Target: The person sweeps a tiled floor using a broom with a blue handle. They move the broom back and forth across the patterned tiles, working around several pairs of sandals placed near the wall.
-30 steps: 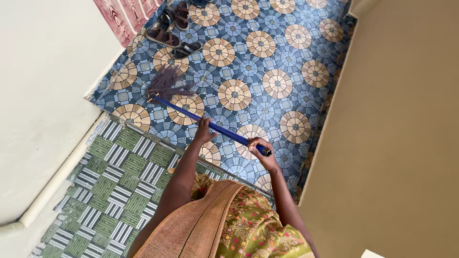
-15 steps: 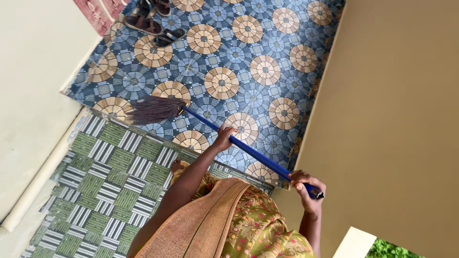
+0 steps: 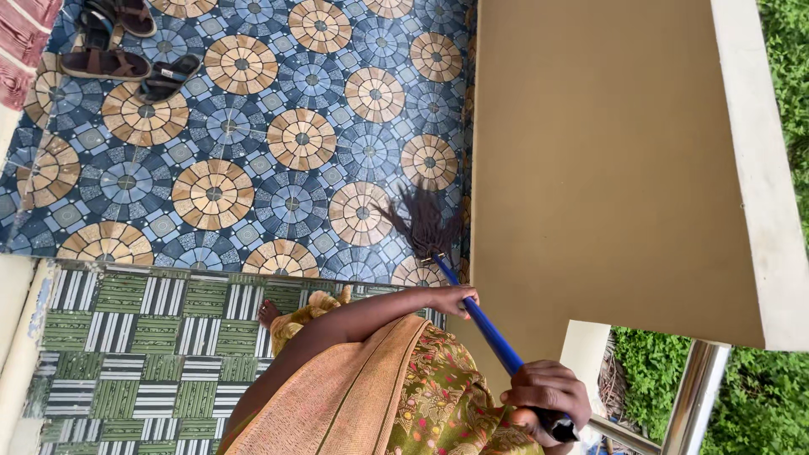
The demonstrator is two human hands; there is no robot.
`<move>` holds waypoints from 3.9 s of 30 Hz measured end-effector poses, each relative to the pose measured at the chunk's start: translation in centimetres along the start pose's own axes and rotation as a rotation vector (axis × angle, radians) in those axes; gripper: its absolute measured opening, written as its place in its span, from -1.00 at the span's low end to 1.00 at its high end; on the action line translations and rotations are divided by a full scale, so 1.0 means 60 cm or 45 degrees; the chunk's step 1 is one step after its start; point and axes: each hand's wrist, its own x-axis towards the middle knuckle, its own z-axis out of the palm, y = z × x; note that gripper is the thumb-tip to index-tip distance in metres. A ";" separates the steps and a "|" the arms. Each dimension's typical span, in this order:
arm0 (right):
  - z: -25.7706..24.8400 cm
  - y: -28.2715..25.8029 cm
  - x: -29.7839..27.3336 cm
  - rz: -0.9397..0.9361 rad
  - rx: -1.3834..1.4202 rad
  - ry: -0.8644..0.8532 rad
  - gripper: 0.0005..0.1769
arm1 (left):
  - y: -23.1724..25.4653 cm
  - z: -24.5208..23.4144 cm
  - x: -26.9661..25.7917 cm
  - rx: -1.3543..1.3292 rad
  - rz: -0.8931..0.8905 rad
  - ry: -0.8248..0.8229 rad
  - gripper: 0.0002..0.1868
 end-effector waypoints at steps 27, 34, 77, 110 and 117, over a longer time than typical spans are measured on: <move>0.357 0.337 0.222 0.043 0.656 -0.203 -0.67 | -0.027 -0.501 -0.702 0.950 -0.572 1.773 -0.62; 0.433 0.334 0.219 0.278 0.572 -0.250 -0.75 | -0.052 -0.500 -0.741 1.048 -0.510 1.811 -0.51; 0.228 0.328 -0.046 0.448 0.557 0.894 -0.77 | -0.116 -0.371 -0.489 0.701 -0.690 0.356 -0.40; 0.395 0.111 0.052 0.779 -0.430 0.259 -0.62 | -0.077 -0.255 -0.175 0.460 -0.352 0.389 -0.66; 0.333 0.099 -0.081 0.620 -0.319 0.782 -0.61 | -0.069 -0.233 -0.151 0.587 -0.499 0.066 -0.55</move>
